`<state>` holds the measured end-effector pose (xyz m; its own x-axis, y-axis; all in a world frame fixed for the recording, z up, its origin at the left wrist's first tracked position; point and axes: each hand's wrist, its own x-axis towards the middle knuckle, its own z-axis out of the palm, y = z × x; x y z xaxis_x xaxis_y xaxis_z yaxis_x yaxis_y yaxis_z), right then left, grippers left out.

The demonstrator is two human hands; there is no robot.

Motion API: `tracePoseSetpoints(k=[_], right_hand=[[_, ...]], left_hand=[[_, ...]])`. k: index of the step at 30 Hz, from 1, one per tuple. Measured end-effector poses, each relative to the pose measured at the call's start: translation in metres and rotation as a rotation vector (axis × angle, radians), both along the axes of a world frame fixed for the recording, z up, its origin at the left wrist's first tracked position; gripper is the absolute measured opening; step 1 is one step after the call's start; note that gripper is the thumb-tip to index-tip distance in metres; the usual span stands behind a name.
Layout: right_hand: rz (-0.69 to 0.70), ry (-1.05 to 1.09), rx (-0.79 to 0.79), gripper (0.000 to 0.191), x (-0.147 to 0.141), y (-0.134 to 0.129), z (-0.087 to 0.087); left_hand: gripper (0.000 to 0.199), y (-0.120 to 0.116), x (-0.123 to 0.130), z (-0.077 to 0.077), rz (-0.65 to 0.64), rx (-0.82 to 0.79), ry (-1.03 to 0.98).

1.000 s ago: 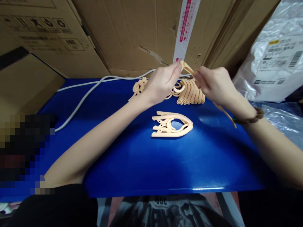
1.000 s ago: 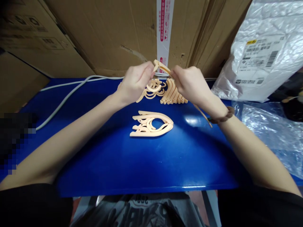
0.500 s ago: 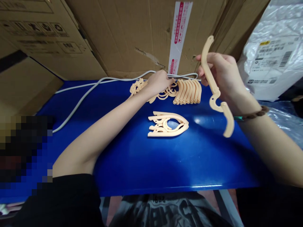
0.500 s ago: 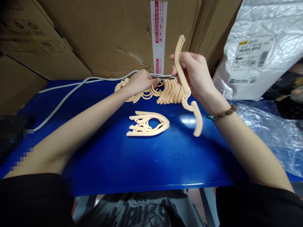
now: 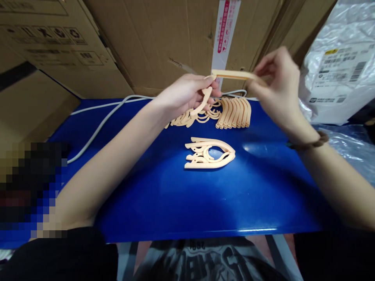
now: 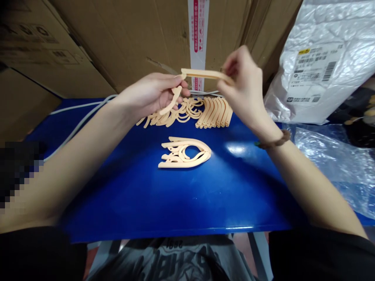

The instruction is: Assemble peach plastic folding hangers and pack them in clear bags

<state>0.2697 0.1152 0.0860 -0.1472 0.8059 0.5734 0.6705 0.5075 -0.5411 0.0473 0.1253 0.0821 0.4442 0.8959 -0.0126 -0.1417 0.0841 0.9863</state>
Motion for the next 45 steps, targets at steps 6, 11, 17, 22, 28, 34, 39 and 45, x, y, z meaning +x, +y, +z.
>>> tracePoseSetpoints(k=[6, 11, 17, 22, 28, 34, 39, 45], right_hand=[[-0.050, -0.620, 0.016, 0.017, -0.020, -0.020, -0.010], [-0.081, -0.651, -0.011, 0.015, -0.028, -0.012, -0.023], [-0.028, -0.451, -0.285, 0.030, -0.021, 0.011, -0.016], [-0.063, -0.327, -0.242, 0.041, -0.009, 0.025, -0.014], [0.027, -0.425, -0.151, 0.033, -0.004, 0.034, -0.014], [0.100, -0.616, 0.126, 0.031, 0.015, 0.021, -0.025], [0.221, -0.856, 0.138, 0.044, 0.019, 0.004, -0.045], [0.235, -0.974, 0.148, 0.046, 0.019, -0.001, -0.055]], left_hand=[[0.031, -0.025, 0.016, -0.003, -0.027, -0.151, 0.103], [0.033, -0.033, 0.030, -0.024, 0.151, 0.016, 0.227], [0.028, -0.016, 0.000, -0.036, 0.386, 0.665, 0.633], [0.029, 0.029, -0.041, -0.041, 0.356, 0.606, 0.890], [0.024, 0.061, -0.061, -0.066, 0.446, 0.658, 1.070], [0.047, 0.031, -0.067, -0.074, 0.004, 1.041, 0.969], [0.047, 0.015, -0.069, -0.076, -0.188, 1.021, 1.021], [0.036, 0.014, -0.067, -0.075, -0.117, 1.084, 1.148]])
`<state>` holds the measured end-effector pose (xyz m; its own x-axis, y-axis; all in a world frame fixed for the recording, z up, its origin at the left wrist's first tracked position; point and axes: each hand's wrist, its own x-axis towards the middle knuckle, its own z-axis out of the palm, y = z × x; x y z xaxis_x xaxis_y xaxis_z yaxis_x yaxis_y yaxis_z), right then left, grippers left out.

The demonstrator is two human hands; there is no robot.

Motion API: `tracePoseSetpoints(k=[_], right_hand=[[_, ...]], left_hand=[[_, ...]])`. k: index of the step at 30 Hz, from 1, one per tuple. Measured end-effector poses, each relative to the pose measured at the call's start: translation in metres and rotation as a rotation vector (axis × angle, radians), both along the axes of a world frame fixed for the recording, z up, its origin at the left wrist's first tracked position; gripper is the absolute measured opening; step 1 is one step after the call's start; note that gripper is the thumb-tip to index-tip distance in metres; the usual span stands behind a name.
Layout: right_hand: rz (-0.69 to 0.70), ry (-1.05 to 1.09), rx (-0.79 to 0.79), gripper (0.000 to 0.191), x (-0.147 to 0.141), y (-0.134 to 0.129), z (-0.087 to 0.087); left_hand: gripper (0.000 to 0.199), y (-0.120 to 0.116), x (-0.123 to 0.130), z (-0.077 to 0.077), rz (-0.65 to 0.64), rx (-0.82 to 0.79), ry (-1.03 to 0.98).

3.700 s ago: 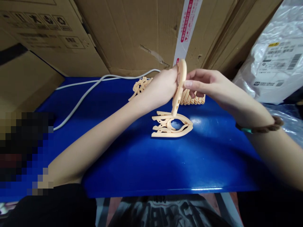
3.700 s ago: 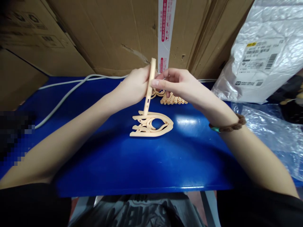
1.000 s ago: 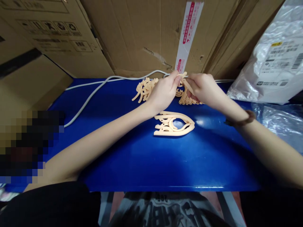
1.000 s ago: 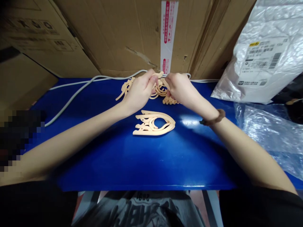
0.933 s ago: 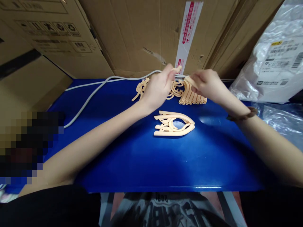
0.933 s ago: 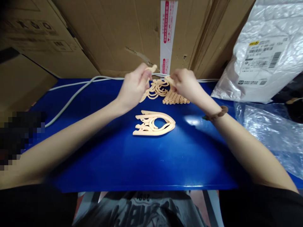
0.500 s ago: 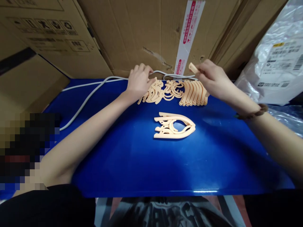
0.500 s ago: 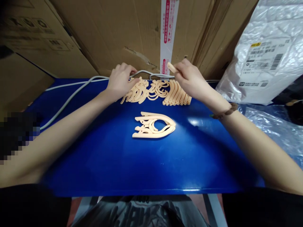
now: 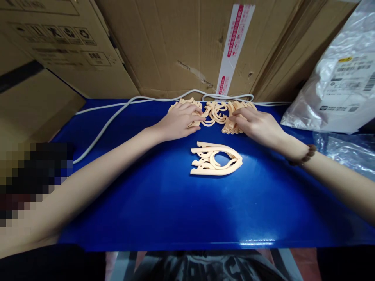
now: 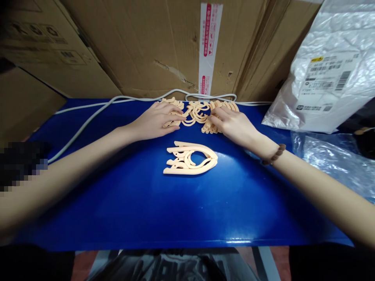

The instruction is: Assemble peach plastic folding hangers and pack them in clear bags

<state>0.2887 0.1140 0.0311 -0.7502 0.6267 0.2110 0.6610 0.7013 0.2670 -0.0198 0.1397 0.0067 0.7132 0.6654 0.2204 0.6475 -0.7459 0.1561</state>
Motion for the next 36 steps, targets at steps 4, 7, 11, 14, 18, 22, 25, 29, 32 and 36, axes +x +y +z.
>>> tracePoseSetpoints(k=[4, 7, 11, 14, 18, 22, 25, 29, 32, 36], right_hand=[[-0.047, 0.099, -0.063, 0.039, 0.001, -0.002, 0.000], [-0.074, 0.137, -0.105, 0.038, 0.000, -0.002, -0.002], [-0.083, 0.171, -0.130, 0.038, -0.001, 0.001, -0.006], [-0.065, 0.159, -0.128, 0.041, 0.000, 0.005, -0.009], [-0.066, 0.169, -0.115, 0.044, -0.002, 0.003, -0.007], [-0.025, 0.215, -0.085, 0.038, -0.018, -0.026, 0.001], [0.057, 0.185, -0.133, 0.039, -0.034, -0.054, 0.003], [0.076, 0.122, -0.204, 0.033, -0.048, -0.071, -0.002], [0.041, 0.126, -0.246, 0.026, -0.051, -0.069, -0.005], [-0.002, 0.223, -0.356, 0.021, -0.048, -0.067, -0.004]], left_hand=[[0.037, -0.004, 0.007, 0.000, 0.068, 0.054, 0.019], [0.040, -0.007, 0.014, 0.000, 0.124, 0.093, 0.020], [0.048, -0.009, 0.022, 0.000, 0.205, 0.115, 0.027], [0.048, -0.010, 0.025, 0.000, 0.238, 0.096, 0.013], [0.066, -0.014, 0.025, 0.004, 0.252, 0.049, -0.011], [0.061, -0.029, 0.019, 0.022, 0.219, -0.095, -0.093], [0.053, -0.043, 0.012, 0.038, 0.070, -0.369, -0.035], [0.049, -0.054, 0.005, 0.044, -0.059, -0.499, 0.074], [0.040, -0.052, 0.003, 0.039, -0.058, -0.568, 0.023], [0.029, -0.048, 0.001, 0.036, -0.053, -0.631, 0.001]])
